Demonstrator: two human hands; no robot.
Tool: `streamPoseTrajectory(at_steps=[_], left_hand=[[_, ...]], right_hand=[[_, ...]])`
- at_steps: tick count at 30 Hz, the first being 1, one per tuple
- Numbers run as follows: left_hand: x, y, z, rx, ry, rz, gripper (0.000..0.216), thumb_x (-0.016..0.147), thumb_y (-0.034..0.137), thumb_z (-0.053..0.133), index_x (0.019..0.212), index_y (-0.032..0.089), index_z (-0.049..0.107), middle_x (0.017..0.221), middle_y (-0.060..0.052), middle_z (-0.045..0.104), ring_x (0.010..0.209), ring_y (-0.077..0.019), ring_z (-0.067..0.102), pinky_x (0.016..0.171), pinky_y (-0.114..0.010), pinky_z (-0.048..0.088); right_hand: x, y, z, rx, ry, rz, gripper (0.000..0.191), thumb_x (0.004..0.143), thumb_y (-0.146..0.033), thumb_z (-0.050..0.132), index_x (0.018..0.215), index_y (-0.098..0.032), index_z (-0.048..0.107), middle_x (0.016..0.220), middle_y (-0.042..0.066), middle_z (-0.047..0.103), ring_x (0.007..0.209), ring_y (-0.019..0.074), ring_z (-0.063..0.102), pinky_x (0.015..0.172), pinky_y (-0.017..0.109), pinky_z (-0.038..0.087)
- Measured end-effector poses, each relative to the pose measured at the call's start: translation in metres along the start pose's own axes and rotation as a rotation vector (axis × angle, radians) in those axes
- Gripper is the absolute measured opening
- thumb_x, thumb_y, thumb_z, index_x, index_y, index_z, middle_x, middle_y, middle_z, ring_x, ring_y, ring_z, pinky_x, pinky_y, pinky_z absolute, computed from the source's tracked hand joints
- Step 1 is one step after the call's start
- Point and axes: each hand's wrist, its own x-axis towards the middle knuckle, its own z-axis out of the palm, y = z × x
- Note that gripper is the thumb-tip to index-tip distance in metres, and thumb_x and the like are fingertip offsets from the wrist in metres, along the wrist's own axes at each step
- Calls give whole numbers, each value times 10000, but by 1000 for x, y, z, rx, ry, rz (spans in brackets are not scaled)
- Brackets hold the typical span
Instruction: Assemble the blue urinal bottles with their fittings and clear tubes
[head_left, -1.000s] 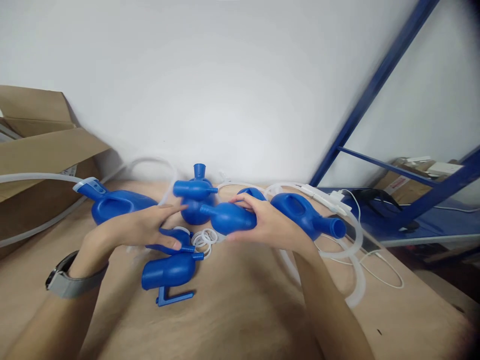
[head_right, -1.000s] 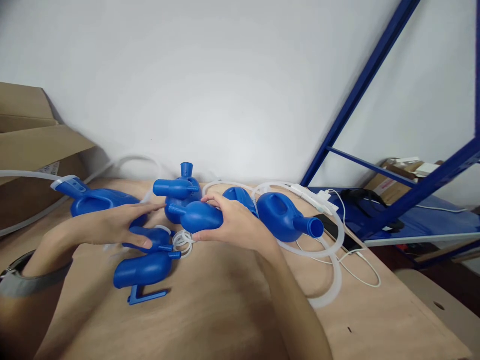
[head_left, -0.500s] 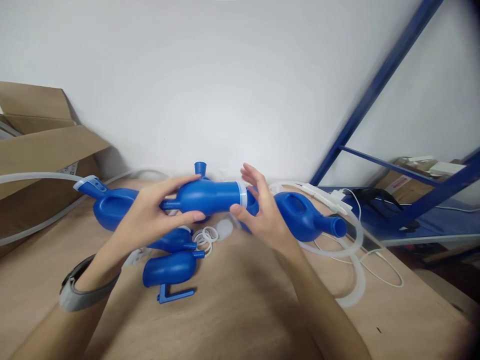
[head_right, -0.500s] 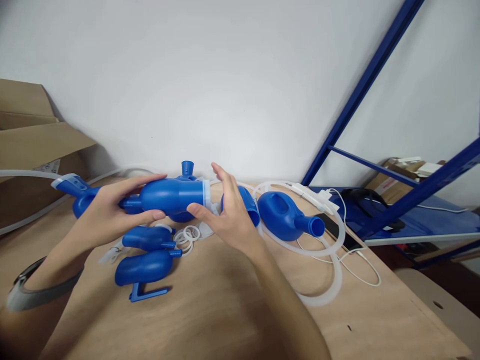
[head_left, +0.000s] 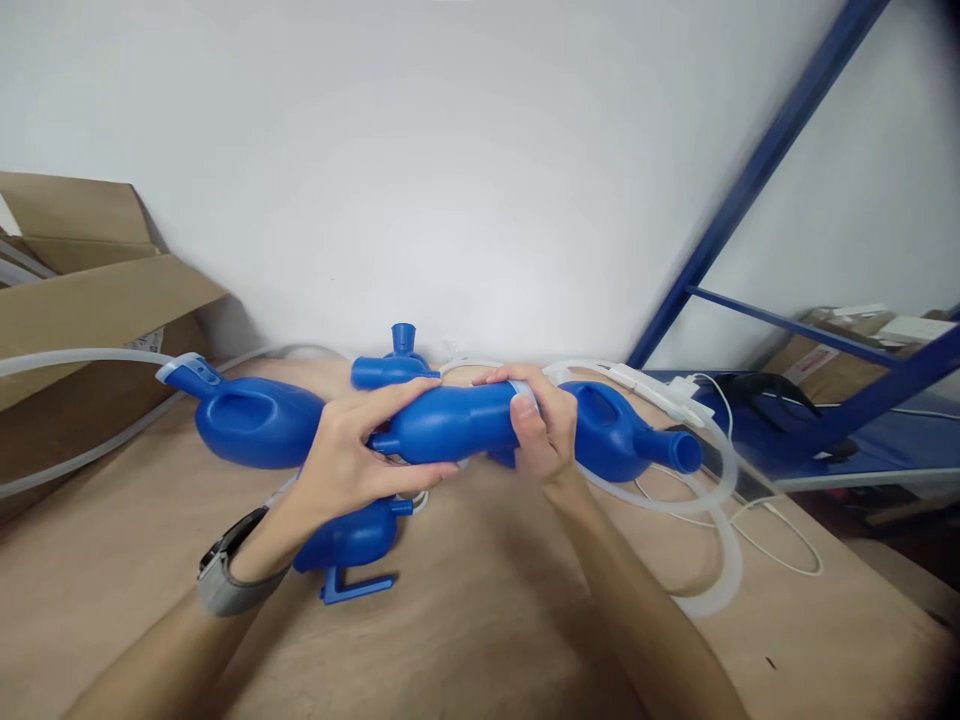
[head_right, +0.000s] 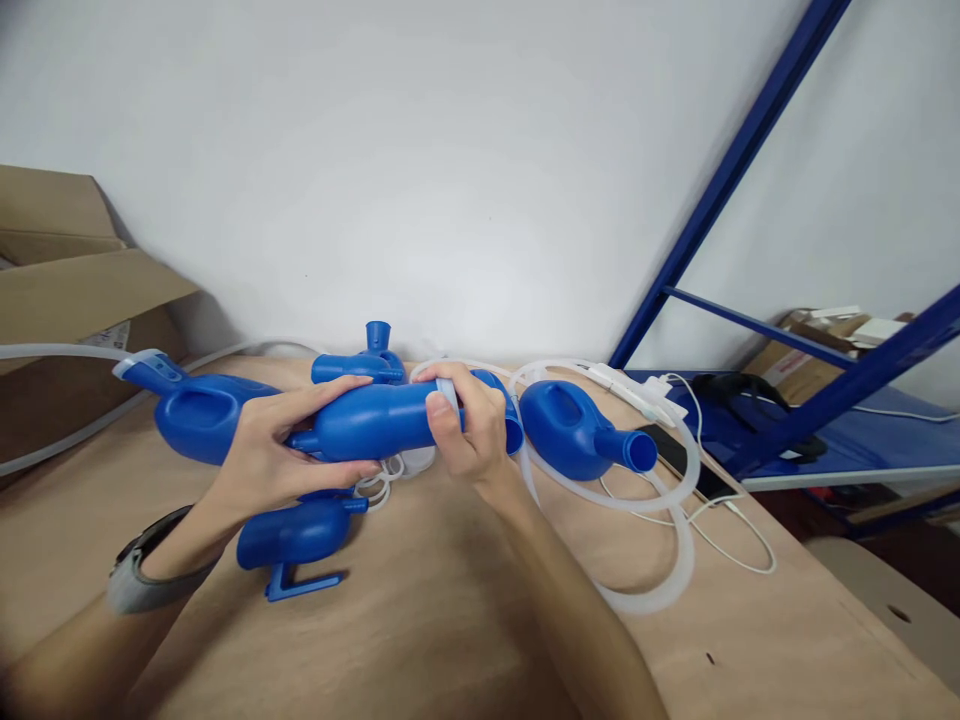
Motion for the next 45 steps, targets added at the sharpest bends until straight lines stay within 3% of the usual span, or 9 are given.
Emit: streamPoseTrajectory(at_steps=[6, 11, 16, 21, 24, 31, 38, 40, 45], left_hand=[[0, 6, 3, 106, 9, -120, 732, 728, 665, 879, 1312, 250, 731, 1096, -52, 824, 764, -246, 758, 773, -385, 644], [-5, 5, 2, 345, 160, 191, 562, 907, 439, 815, 1407, 266, 625, 1337, -106, 716, 1146, -293, 728, 966, -403, 623], [-10, -1, -4, 567, 62, 580, 471, 1012, 113, 607, 1435, 318, 586, 1471, -117, 630, 1376, -312, 617, 1017, -424, 613], [-11, 1, 1, 648, 55, 644, 419, 1030, 108, 562, 1403, 295, 588, 1534, -142, 605, 1416, -316, 599, 973, -411, 649], [-11, 1, 5, 688, 56, 707, 388, 1014, 88, 578, 1363, 255, 610, 1465, -175, 655, 1364, -334, 638, 926, -409, 666], [-15, 0, 26, 661, 170, 802, 452, 920, 64, 722, 1334, 234, 662, 1375, -167, 679, 1301, -364, 655, 899, -452, 678], [-27, 11, 31, 475, 310, 521, 669, 893, 53, 760, 1462, 342, 560, 1400, -107, 605, 1225, -288, 674, 982, -451, 644], [-20, 10, 15, 509, 247, 443, 609, 935, 117, 745, 1463, 345, 545, 1408, -103, 606, 1217, -280, 681, 949, -404, 640], [2, -15, -41, 543, -147, 248, 462, 989, 451, 674, 1415, 313, 558, 1443, -90, 627, 1184, -313, 699, 896, -397, 619]], right_hand=[[9, -7, 2, 38, -74, 105, 421, 1033, -574, 425, 1133, -258, 683, 1137, 65, 778, 1116, 283, 726, 1005, 420, 546], [14, -6, 6, 249, -121, 201, 620, 989, -643, 556, 1479, -264, 530, 1506, 92, 616, 1386, 285, 587, 1138, 408, 481], [16, -4, 8, 314, -114, 274, 442, 998, -614, 561, 1089, -211, 718, 1034, 44, 747, 985, 229, 700, 889, 327, 555], [15, -8, 9, 229, -14, 195, 308, 1008, -496, 599, 1129, -242, 722, 1112, 29, 762, 1048, 216, 703, 916, 312, 546], [15, -7, 9, 179, 37, 159, 260, 1036, -430, 564, 984, -241, 734, 1004, 26, 787, 981, 212, 726, 877, 316, 548], [16, 5, 30, 439, 391, 253, 394, 988, -585, 609, 814, -232, 620, 712, -5, 728, 828, 200, 730, 943, 373, 556], [35, 17, -2, 878, 750, 364, 267, 1020, -487, 590, 893, -274, 490, 515, -145, 438, 553, 129, 610, 892, 395, 604], [35, 15, -10, 722, 626, 241, 250, 1021, -501, 581, 923, -274, 544, 539, -123, 502, 595, 146, 638, 860, 385, 595], [21, 9, 4, 140, -153, 177, 232, 995, -444, 638, 1003, -229, 724, 1030, 35, 784, 1036, 220, 722, 986, 388, 520]])
